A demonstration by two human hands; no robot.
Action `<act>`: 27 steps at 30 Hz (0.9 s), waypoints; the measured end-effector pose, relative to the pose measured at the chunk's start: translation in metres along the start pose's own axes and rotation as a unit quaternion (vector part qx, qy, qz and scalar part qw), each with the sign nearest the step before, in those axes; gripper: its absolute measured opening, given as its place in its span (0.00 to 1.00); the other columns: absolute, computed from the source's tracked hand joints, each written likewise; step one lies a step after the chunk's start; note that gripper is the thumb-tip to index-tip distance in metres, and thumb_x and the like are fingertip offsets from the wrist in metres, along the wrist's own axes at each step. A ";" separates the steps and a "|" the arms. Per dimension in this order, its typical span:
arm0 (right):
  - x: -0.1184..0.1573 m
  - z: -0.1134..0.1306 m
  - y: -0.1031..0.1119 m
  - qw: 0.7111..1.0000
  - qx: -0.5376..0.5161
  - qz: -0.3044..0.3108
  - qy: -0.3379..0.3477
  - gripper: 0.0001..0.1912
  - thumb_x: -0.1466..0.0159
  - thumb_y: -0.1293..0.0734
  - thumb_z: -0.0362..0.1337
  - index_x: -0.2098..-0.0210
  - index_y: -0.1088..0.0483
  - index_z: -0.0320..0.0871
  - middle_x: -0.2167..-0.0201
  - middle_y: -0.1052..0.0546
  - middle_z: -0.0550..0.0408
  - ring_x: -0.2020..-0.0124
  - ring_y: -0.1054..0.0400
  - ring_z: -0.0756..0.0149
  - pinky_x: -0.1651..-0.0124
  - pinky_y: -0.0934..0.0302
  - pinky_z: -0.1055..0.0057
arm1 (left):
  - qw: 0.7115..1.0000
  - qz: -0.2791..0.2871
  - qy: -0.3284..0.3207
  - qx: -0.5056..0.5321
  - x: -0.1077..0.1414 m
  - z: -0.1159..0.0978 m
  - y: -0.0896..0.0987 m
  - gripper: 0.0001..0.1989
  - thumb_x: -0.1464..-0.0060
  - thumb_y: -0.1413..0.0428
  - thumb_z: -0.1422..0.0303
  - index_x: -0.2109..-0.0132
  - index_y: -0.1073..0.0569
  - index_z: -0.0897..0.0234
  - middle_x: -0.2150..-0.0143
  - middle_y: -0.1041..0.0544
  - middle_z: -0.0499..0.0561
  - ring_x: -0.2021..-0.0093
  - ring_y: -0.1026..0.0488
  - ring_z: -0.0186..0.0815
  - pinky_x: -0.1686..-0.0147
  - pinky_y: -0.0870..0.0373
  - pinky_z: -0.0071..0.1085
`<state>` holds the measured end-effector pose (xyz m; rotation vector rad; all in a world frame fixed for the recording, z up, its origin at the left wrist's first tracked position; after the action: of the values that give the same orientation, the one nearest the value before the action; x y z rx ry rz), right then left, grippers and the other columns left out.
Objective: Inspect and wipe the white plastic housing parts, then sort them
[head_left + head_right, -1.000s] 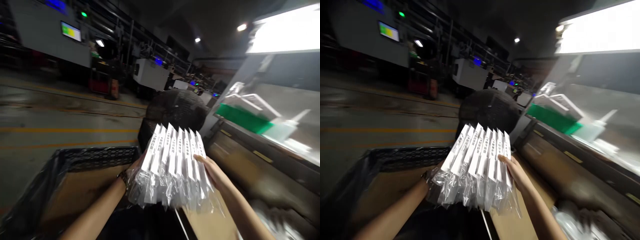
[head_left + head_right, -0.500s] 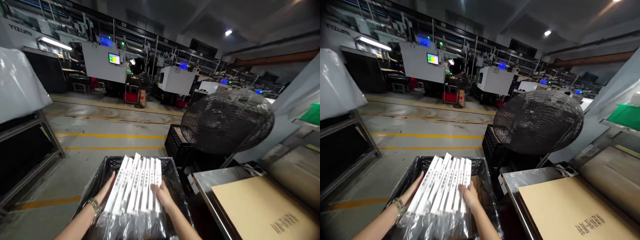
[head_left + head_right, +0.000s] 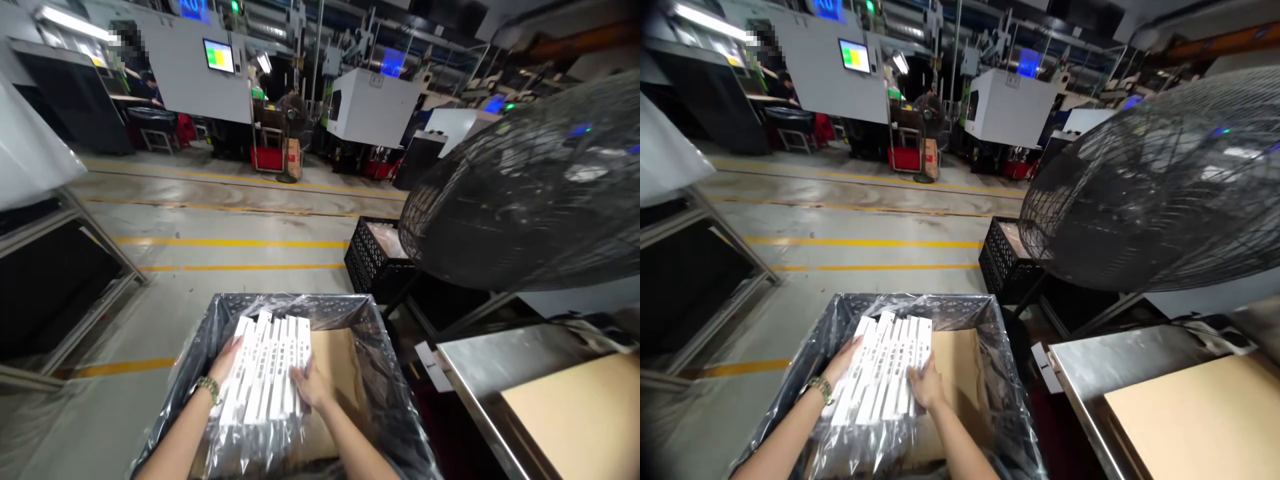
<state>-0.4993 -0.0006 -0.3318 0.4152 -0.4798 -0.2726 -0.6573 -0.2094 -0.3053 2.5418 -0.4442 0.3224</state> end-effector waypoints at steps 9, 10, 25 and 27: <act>0.016 0.030 -0.017 0.988 0.141 0.033 0.054 0.48 0.37 0.32 0.59 0.25 0.52 0.50 0.22 0.72 0.46 0.25 0.82 0.29 0.28 0.70 0.34 | 0.919 0.074 -0.252 -0.294 0.022 0.002 -0.041 0.25 0.32 0.47 0.60 0.31 0.37 0.51 0.24 0.42 0.51 0.24 0.53 0.48 0.27 0.63 0.58; 0.017 0.028 -0.013 0.987 0.146 0.037 0.061 0.49 0.39 0.31 0.60 0.26 0.50 0.52 0.22 0.72 0.48 0.24 0.81 0.31 0.27 0.68 0.36 | 0.916 0.061 -0.245 -0.311 0.020 0.005 -0.037 0.25 0.31 0.49 0.60 0.30 0.38 0.52 0.24 0.43 0.52 0.24 0.53 0.49 0.27 0.64 0.60; 0.039 0.001 -0.021 0.948 0.305 0.069 0.063 0.65 0.51 0.19 0.31 0.25 0.57 0.54 0.24 0.72 0.37 0.26 0.70 0.24 0.34 0.46 0.32 | 0.855 0.056 -0.213 -0.469 0.050 0.006 -0.018 0.37 0.35 0.47 0.56 0.25 0.50 0.61 0.21 0.61 0.58 0.22 0.65 0.54 0.27 0.57 0.56; 0.033 0.005 -0.021 0.938 0.334 0.051 0.082 0.53 0.40 0.28 0.24 0.25 0.56 0.57 0.24 0.72 0.40 0.25 0.68 0.28 0.34 0.46 0.31 | 0.823 0.138 -0.252 -0.490 0.075 0.010 -0.030 0.57 0.54 0.32 0.51 0.25 0.54 0.50 0.21 0.63 0.53 0.23 0.66 0.57 0.28 0.62 0.61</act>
<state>-0.4772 -0.0324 -0.3243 1.0647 -0.4187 0.0369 -0.5755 -0.2091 -0.3038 1.4972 -0.8988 -0.4189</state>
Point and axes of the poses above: each hand's wrist, its own x-axis away from the middle knuckle, its own y-axis out of the back of the hand, z = x × y, the point moved 4 cm from there along -x, towards the middle knuckle
